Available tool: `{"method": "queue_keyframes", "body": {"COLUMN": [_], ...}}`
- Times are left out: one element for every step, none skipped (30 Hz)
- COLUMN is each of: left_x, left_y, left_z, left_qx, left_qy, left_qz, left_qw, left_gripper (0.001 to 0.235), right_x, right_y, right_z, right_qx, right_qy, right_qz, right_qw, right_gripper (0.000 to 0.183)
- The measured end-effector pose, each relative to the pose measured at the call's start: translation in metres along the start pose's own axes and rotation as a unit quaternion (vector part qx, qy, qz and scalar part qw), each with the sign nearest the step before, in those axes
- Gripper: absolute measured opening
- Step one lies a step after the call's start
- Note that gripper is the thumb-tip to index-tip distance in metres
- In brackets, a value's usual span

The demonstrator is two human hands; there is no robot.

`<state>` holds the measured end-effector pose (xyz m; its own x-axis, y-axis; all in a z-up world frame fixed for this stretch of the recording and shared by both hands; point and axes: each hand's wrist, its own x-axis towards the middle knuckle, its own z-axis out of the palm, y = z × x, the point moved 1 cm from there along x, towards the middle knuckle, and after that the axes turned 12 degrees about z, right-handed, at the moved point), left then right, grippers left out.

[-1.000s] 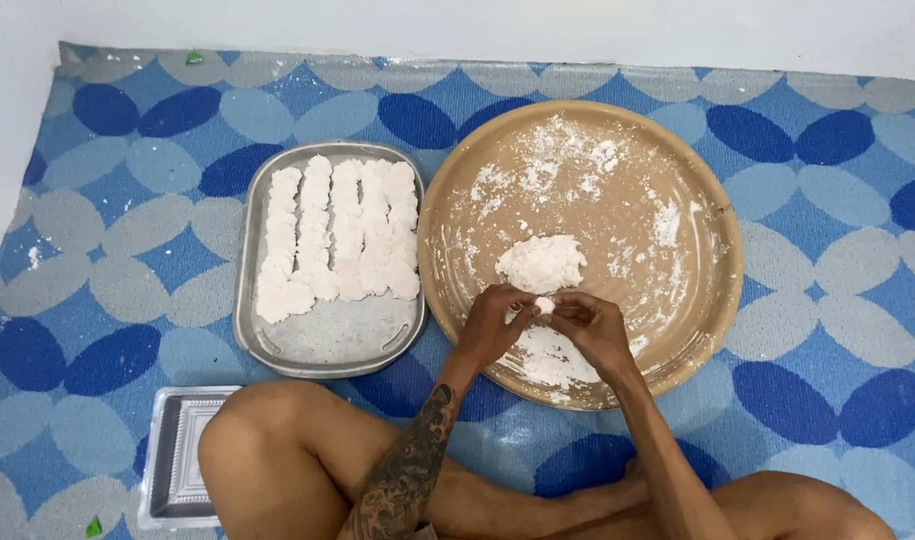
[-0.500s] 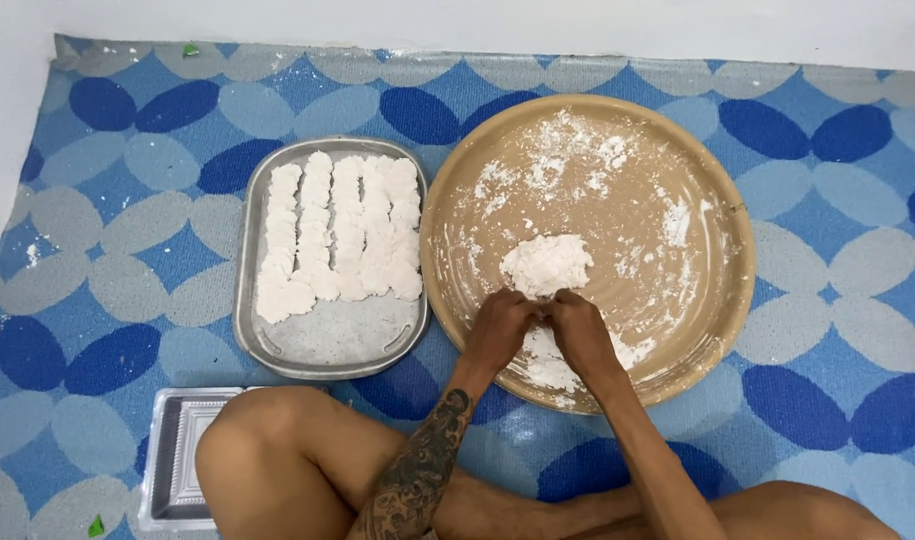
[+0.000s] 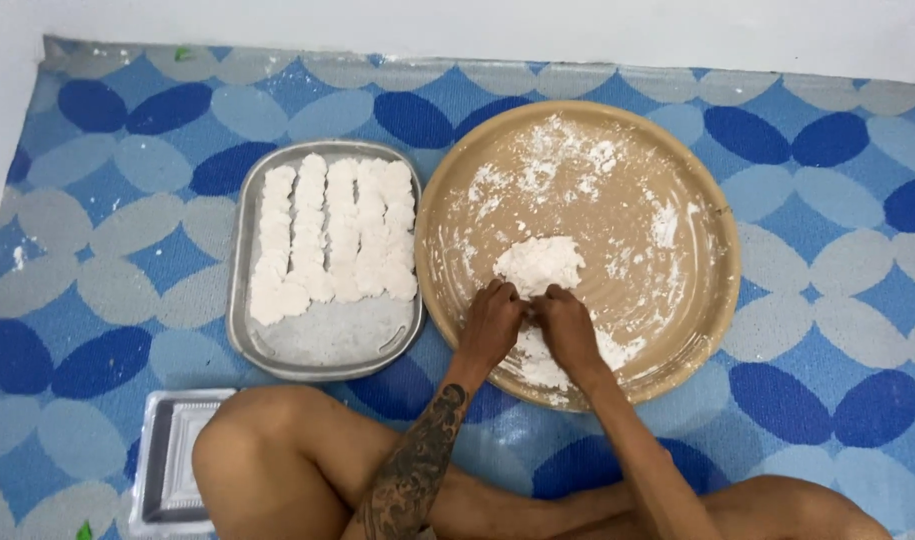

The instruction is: The person sits on a mat and repeatedly pinches small portions of white dough from a large pile on a round tray, shaping them into small pieces and placing them onto a rectangular metal tray. The person continues this process throughout the clip.

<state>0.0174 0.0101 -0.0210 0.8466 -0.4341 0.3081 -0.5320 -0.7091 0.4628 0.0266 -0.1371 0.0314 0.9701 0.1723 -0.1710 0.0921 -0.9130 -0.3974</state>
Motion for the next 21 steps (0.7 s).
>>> {"method": "queue_keyframes", "body": {"left_x": [-0.002, -0.003, 0.000, -0.002, -0.001, 0.000, -0.001, -0.001, -0.004, -0.004, -0.003, -0.002, -0.003, -0.003, 0.001, 0.000, 0.001, 0.001, 0.002, 0.002, 0.006], "left_y": [0.002, 0.003, 0.004, 0.004, 0.004, 0.003, 0.001, -0.001, -0.001, -0.001, 0.000, 0.001, 0.000, 0.000, -0.004, -0.003, -0.004, -0.005, -0.005, -0.005, -0.006], "left_z": [-0.001, -0.003, -0.004, -0.003, -0.003, -0.002, 0.000, 0.002, 0.006, 0.006, 0.007, 0.009, 0.010, 0.012, 0.011, 0.013, 0.014, 0.014, 0.013, 0.012, 0.011], "left_qx": [0.000, -0.001, -0.002, -0.002, 0.000, 0.002, 0.004, -0.007, -0.021, -0.022, -0.043, -0.063, -0.068, -0.074, -0.077, -0.078, -0.086, -0.095, -0.095, -0.089, -0.081], "left_qy": [0.001, 0.007, 0.015, 0.017, 0.017, 0.016, 0.017, 0.020, 0.020, 0.018, 0.024, 0.030, 0.026, 0.031, 0.039, 0.038, 0.040, 0.041, 0.041, 0.036, 0.033], "left_qz": [-0.004, -0.002, 0.004, 0.003, 0.016, 0.030, 0.030, 0.029, 0.026, 0.025, 0.020, 0.014, 0.012, 0.010, 0.009, 0.009, 0.007, 0.006, 0.005, 0.008, 0.015], "left_qw": [1.000, 1.000, 1.000, 1.000, 1.000, 0.999, 0.999, 0.999, 0.999, 0.999, 0.999, 0.997, 0.997, 0.997, 0.996, 0.996, 0.995, 0.995, 0.995, 0.995, 0.996], "left_gripper": [0.018, 0.016, 0.013, 0.013, 0.011, 0.010, 0.010, 0.011, 0.012, 0.012, 0.017, 0.022, 0.022, 0.022, 0.022, 0.022, 0.026, 0.030, 0.030, 0.028, 0.025], "right_x": [-0.001, -0.002, 0.000, 0.000, 0.003, 0.006, 0.006, 0.008, 0.006, 0.008, 0.010, 0.012, 0.010, 0.008, 0.012, 0.010, 0.011, 0.010, 0.012, 0.012, 0.015], "right_y": [0.001, 0.002, 0.005, 0.012, 0.020, 0.028, 0.027, 0.025, 0.025, 0.028, 0.032, 0.036, 0.035, 0.032, 0.029, 0.031, 0.032, 0.032, 0.032, 0.031, 0.030], "right_z": [-0.006, -0.012, -0.020, -0.016, -0.013, -0.010, -0.011, -0.012, -0.011, -0.004, 0.003, 0.010, 0.012, 0.013, 0.012, 0.015, 0.019, 0.022, 0.022, 0.021, 0.019], "right_qx": [-0.001, 0.016, 0.031, 0.029, 0.042, 0.054, 0.055, 0.060, 0.065, 0.066, 0.059, 0.053, 0.053, 0.019, -0.015, -0.014, -0.017, -0.020, -0.019, -0.014, -0.008], "right_qy": [-0.003, -0.025, -0.044, -0.044, -0.033, -0.023, -0.021, -0.022, -0.025, -0.027, -0.024, -0.020, -0.025, -0.019, -0.009, -0.010, -0.009, -0.008, -0.010, -0.010, -0.005], "right_qz": [-0.002, -0.005, -0.007, -0.009, 0.008, 0.024, 0.023, 0.027, 0.035, 0.037, 0.033, 0.029, 0.034, 0.019, 0.001, 0.002, 0.011, 0.020, 0.020, 0.028, 0.036], "right_qw": [1.000, 1.000, 0.999, 0.999, 0.999, 0.998, 0.998, 0.998, 0.997, 0.997, 0.997, 0.998, 0.998, 0.999, 1.000, 1.000, 1.000, 1.000, 1.000, 0.999, 0.999], "right_gripper": [0.010, 0.012, 0.014, 0.014, 0.011, 0.009, 0.009, 0.008, 0.009, 0.009, 0.006, 0.005, 0.005, 0.003, 0.004, 0.004, 0.005, 0.007, 0.007, 0.007, 0.007]}}
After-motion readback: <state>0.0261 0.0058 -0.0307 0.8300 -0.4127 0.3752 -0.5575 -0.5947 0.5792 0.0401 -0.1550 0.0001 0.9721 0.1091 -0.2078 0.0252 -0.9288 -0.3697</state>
